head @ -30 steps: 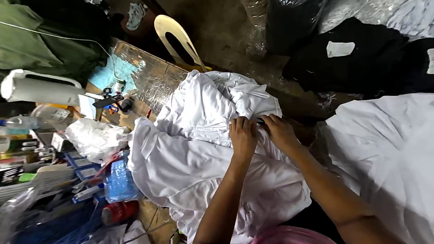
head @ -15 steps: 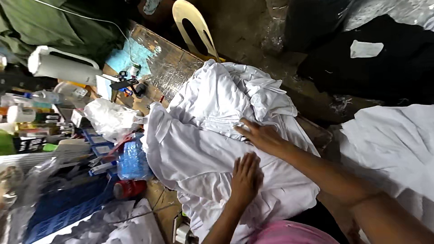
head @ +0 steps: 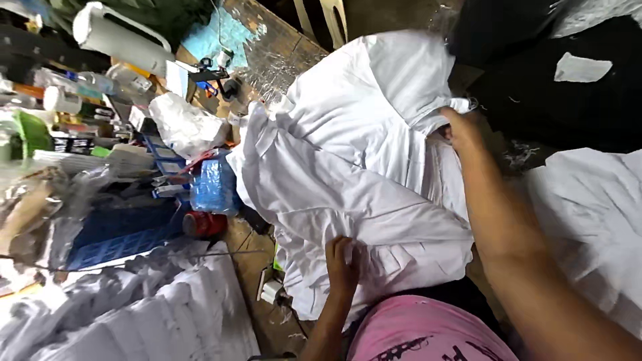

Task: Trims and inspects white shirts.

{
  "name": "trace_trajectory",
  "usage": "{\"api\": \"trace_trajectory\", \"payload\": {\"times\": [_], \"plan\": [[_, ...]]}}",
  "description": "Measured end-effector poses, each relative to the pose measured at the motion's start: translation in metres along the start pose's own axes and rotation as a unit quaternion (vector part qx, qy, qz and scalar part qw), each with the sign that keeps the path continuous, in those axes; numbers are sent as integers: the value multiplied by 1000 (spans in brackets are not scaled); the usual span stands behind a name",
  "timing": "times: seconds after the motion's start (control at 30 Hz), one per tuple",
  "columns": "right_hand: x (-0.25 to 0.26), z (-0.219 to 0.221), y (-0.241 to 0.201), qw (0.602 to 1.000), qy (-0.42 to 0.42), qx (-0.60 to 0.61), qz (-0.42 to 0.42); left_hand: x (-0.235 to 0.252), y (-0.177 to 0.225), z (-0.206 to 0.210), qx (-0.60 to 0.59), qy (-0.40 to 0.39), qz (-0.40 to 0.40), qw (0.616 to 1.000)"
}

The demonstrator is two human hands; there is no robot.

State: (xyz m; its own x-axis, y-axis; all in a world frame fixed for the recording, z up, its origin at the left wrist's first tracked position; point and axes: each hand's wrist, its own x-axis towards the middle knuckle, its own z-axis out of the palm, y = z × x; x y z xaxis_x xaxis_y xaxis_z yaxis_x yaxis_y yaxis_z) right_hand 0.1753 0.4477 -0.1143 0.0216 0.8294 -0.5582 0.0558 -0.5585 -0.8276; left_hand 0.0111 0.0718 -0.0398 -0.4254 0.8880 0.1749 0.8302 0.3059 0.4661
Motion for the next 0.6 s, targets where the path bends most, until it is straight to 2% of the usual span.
{"api": "trace_trajectory", "payload": {"times": [0.07,0.13,0.2,0.33,0.47,0.6], "plan": [[-25,-18,5,1000,-5,-2,9,16,6,-1,20,-4,-37,999],[-54,-32,11,993,-46,-95,-49,29,6,0,48,-35,-69,996],[-81,-43,15,976,-77,-177,-106,37,1,1,60,-48,-57,995],[-128,-49,32,943,-69,-256,-200,48,-8,-7,62,-49,-5,997],[-142,-34,30,919,-68,-294,-254,57,-4,-25,17,-79,-29,996],[-110,-24,8,927,-33,-248,-278,76,23,-27,-4,-128,1,992]]}}
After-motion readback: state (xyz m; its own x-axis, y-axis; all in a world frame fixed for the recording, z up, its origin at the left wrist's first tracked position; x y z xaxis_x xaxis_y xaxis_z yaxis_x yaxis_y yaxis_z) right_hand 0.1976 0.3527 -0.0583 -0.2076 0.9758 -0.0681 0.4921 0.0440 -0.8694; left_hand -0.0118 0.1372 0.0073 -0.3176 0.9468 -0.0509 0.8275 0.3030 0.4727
